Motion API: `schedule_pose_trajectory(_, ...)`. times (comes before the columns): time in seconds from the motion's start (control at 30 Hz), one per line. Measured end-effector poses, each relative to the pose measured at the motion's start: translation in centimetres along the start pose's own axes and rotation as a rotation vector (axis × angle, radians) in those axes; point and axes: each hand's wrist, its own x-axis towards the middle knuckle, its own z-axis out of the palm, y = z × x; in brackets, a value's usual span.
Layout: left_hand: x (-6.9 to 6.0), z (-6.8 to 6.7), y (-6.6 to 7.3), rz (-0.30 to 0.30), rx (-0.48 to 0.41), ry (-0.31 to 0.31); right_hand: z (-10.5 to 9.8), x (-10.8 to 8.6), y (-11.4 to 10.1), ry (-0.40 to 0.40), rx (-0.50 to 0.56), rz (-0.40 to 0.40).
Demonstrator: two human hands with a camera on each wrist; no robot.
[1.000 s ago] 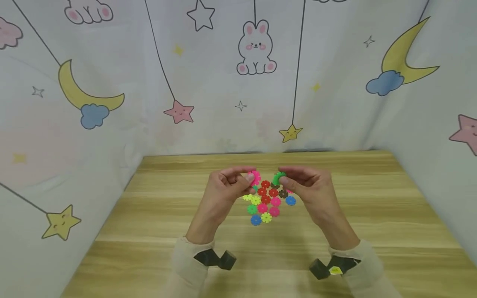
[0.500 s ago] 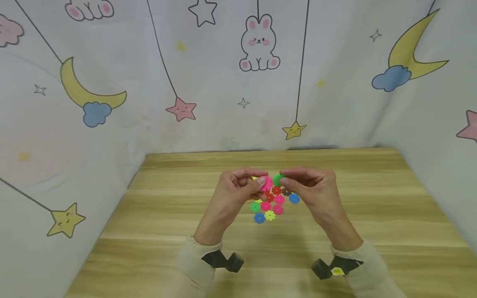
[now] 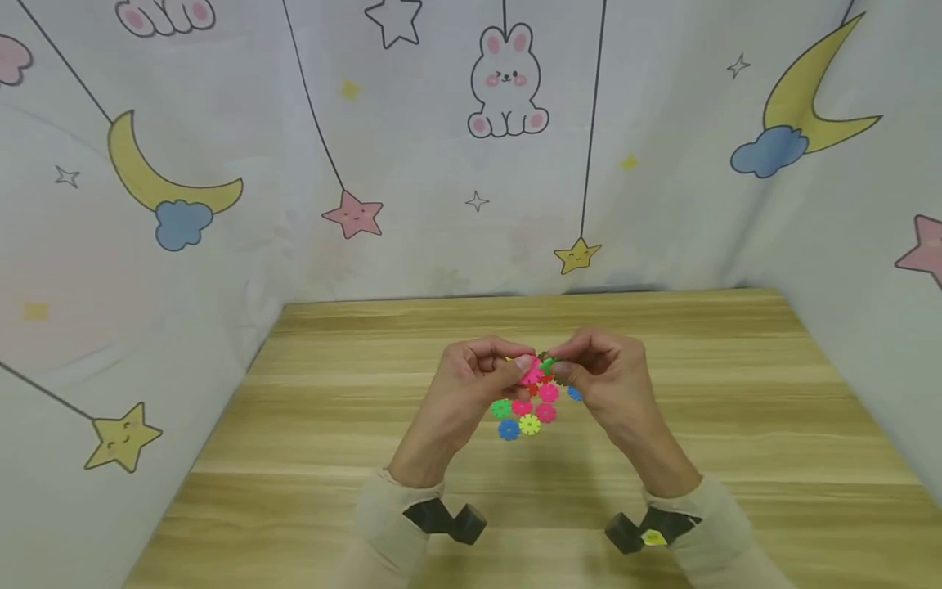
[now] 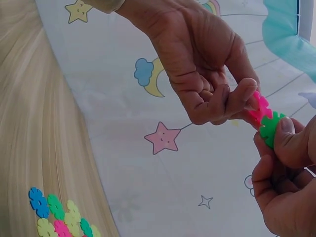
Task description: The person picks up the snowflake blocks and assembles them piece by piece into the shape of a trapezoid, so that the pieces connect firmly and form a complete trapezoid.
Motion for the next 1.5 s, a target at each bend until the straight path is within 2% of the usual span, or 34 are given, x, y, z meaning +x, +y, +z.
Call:
schedule_pose_trajectory(0.3,0.1,0.5,-0.6,0.037,0.017,0.05,1.1,-0.2,0.4,0.089,-0.056,0.027)
schedule_pose_trajectory(0.43,0.3,0.6,-0.8,0.034,0.018,0.067,0.8,-0.1,0.7,0.089,-0.059,0.049)
schedule_pose_trajectory(0.57,0.5,0.3,-0.7,0.013,0.016,0.092,-0.2,0.5,1.2,0.023,-0.007,0.066)
schedule_pose_trajectory(0.67,0.8,-0.1,-0.5,0.002,0.037,0.134,-1.2,1.0,1.5,-0.01,0.024,0.067)
schedule_pose_trajectory(0.77,1.0,-0.7,-0.2,0.003,0.047,0.195,-2.5,1.5,2.2,0.019,0.049,0.088)
schedule_pose_trajectory(0.9,1.0,-1.8,0.2,0.013,0.017,0.273,-4.2,2.3,4.5,0.066,0.08,0.17)
schedule_pose_trajectory(0.97,1.0,-2.3,0.4,0.019,0.004,0.298,-5.0,2.5,6.1,0.066,0.048,0.234)
schedule_pose_trajectory(1.13,1.0,-3.2,0.6,0.027,-0.024,0.33,-6.6,2.4,10.9,0.015,-0.185,0.415)
schedule_pose_trajectory(1.2,1.1,-3.3,0.6,0.026,-0.028,0.332,-7.1,2.1,12.5,-0.007,-0.264,0.458)
schedule_pose_trajectory(1.33,1.2,-3.4,0.5,0.023,-0.028,0.322,-7.6,1.6,14.4,-0.007,-0.347,0.468)
schedule_pose_trajectory(1.5,1.3,-3.4,0.3,0.023,-0.025,0.325,-7.6,1.5,15.1,0.002,-0.454,0.427)
